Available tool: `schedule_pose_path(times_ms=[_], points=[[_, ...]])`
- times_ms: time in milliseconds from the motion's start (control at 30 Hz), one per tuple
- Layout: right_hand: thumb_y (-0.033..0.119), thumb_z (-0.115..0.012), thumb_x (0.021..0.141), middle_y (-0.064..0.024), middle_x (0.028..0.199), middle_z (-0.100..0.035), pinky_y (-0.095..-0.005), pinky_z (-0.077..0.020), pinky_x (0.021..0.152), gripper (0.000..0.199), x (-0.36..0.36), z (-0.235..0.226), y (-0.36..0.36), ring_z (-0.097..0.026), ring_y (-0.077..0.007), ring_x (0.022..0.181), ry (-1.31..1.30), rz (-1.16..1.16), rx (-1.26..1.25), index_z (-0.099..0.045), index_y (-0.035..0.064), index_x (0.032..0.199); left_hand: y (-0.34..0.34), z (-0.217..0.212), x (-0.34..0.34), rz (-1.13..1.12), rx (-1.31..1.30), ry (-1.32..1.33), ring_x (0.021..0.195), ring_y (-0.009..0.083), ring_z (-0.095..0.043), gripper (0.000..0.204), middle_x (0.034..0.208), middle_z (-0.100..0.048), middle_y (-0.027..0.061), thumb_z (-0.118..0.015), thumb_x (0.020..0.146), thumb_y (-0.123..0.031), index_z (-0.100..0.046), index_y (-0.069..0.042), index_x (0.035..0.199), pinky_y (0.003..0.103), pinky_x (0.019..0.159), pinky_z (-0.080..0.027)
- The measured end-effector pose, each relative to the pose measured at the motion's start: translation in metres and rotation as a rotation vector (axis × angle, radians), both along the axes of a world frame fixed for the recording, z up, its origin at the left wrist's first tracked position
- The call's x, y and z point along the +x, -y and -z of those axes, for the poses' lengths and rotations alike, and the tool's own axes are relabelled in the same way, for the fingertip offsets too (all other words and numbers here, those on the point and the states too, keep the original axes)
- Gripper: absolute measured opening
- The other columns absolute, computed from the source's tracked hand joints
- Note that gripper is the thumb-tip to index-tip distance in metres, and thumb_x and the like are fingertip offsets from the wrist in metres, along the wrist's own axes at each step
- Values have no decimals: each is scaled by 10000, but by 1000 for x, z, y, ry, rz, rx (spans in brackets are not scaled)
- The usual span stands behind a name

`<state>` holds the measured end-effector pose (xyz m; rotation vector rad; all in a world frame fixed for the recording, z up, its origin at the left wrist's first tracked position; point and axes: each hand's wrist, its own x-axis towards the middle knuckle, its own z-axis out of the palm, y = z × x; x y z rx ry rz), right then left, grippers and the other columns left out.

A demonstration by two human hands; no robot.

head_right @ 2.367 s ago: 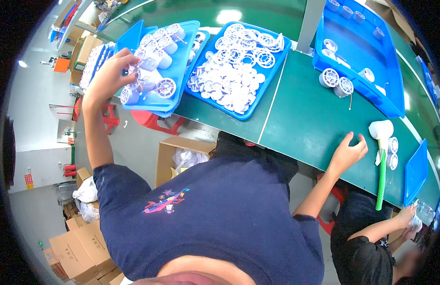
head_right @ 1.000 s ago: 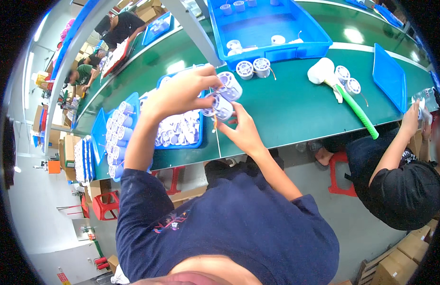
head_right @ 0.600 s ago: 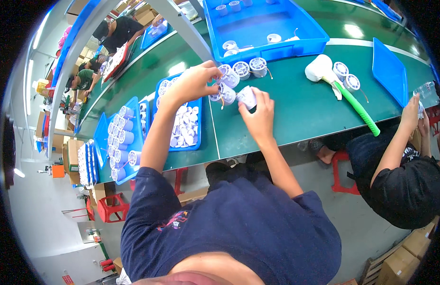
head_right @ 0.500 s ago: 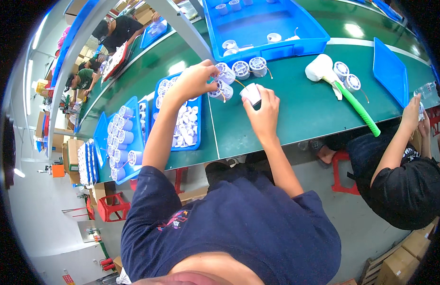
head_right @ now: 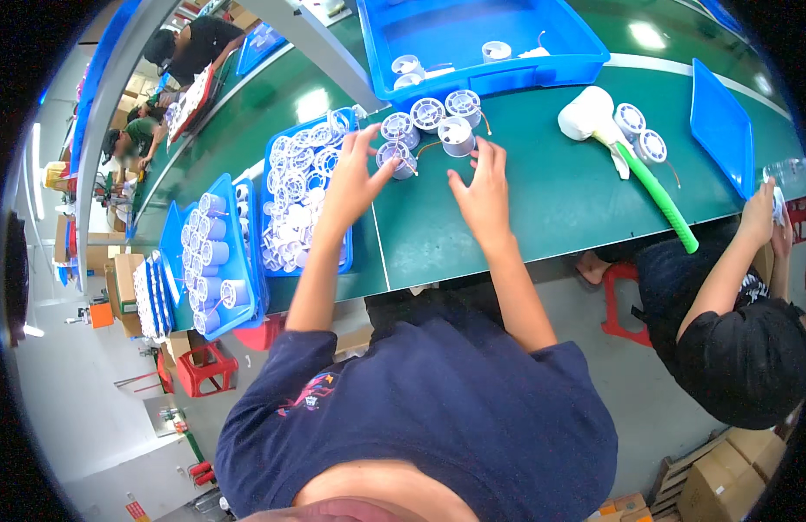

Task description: Assembling small electronic components (likely cooling fans) at a production workstation.

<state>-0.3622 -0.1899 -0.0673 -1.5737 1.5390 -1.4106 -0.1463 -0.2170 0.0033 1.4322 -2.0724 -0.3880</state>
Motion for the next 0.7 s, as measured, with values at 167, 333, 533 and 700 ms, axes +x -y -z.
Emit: schedule_pose_path(times_ms=[167, 333, 533, 700], points=[[67, -748, 888, -179, 1264, -623, -403, -566, 897, 402, -2, 6, -1, -665, -325, 1080, 10, -35, -52, -627, 0, 1266, -95, 70, -11, -245, -23, -205, 1181, 333, -604, 651, 1336, -560, 201, -775, 905, -120, -475, -8, 1473, 419, 1021, -500], [61, -725, 901, -169, 1271, -625, -384, -553, 895, 364, -2, 4, -2, -659, -301, 1038, -131, -73, -59, -633, -11, 1245, -90, 61, -20, -404, 150, -449, 1205, 280, -576, 769, 1408, -550, 180, -800, 895, -158, -400, 12, 1530, 420, 1037, -471], [143, -776, 908, -164, 1252, -519, -386, -530, 852, 518, 3, -7, 5, -608, -259, 1007, 26, -40, 102, -545, -12, 1345, -25, 65, -37, -433, -84, -418, 1240, 391, -569, 909, 1350, -591, 214, -887, 791, -339, -425, -30, 1510, 483, 1064, -436], [344, -828, 884, -167, 1141, -586, -410, -516, 830, 566, 7, -13, 43, -617, -277, 919, -327, -14, 86, -622, -35, 1252, -38, 70, -36, -397, -57, -385, 1176, 401, -593, 630, 1223, -656, 184, -880, 762, -286, -598, -41, 1269, 478, 1020, -455]])
